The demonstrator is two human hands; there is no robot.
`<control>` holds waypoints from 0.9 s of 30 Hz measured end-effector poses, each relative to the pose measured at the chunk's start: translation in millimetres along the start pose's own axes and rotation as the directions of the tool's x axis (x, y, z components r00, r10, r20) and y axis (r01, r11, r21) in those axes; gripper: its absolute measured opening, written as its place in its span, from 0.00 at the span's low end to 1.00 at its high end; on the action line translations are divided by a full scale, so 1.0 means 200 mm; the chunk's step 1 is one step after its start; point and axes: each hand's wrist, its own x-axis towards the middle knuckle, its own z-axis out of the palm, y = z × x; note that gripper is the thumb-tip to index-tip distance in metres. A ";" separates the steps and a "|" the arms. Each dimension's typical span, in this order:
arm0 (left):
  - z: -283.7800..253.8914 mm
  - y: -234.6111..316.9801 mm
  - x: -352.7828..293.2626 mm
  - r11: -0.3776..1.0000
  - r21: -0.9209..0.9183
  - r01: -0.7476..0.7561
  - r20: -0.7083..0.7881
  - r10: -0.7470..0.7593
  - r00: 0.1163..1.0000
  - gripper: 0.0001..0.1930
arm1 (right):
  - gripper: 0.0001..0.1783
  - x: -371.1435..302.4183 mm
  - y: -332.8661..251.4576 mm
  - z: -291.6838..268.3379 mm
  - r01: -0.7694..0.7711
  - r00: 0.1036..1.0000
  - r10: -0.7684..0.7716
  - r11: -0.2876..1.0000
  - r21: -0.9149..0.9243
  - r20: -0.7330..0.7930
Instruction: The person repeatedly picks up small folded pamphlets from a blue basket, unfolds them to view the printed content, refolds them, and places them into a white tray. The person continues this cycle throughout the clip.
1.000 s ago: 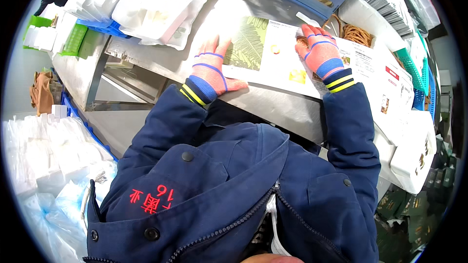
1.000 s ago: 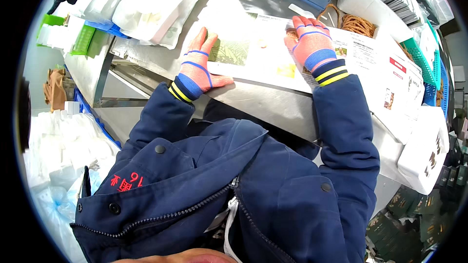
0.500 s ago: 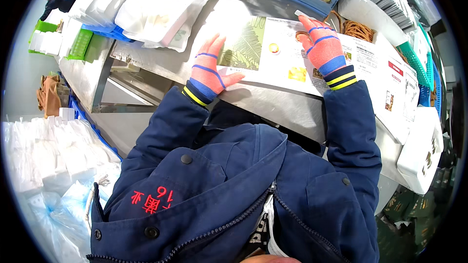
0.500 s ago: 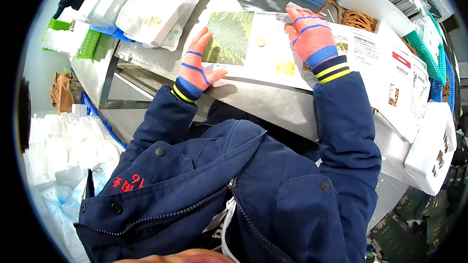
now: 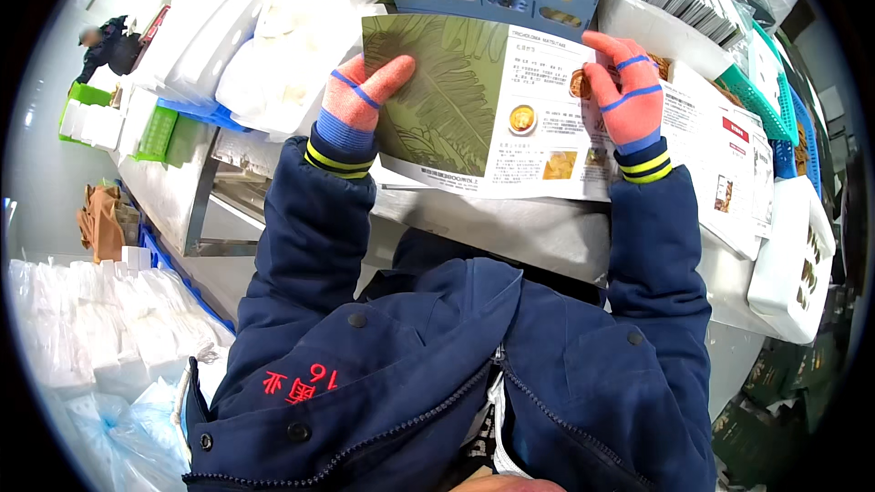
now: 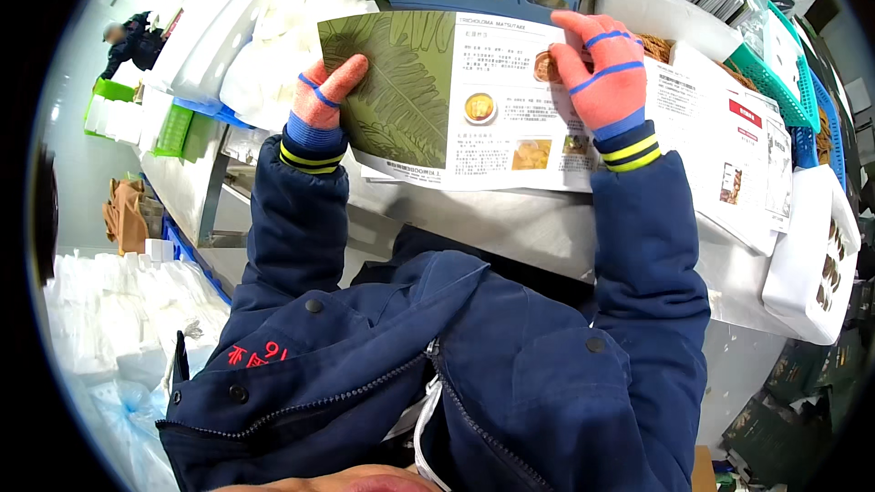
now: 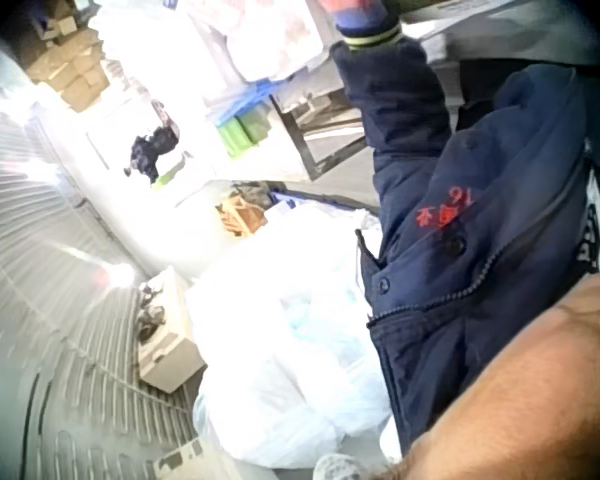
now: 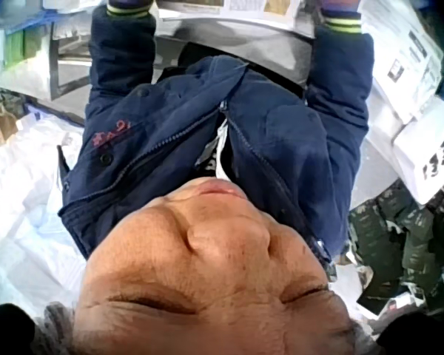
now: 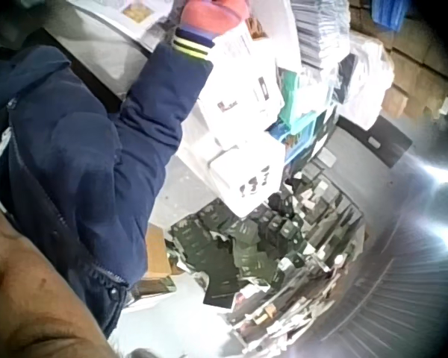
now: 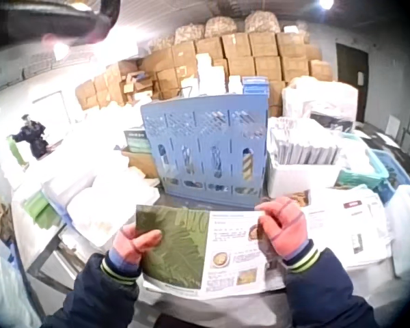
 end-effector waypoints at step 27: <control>0.46 0.03 0.10 0.989 -0.001 -0.147 0.382 0.136 0.914 0.33 | 0.05 0.26 -0.34 -0.21 -0.058 0.995 0.012 0.863 0.501 0.095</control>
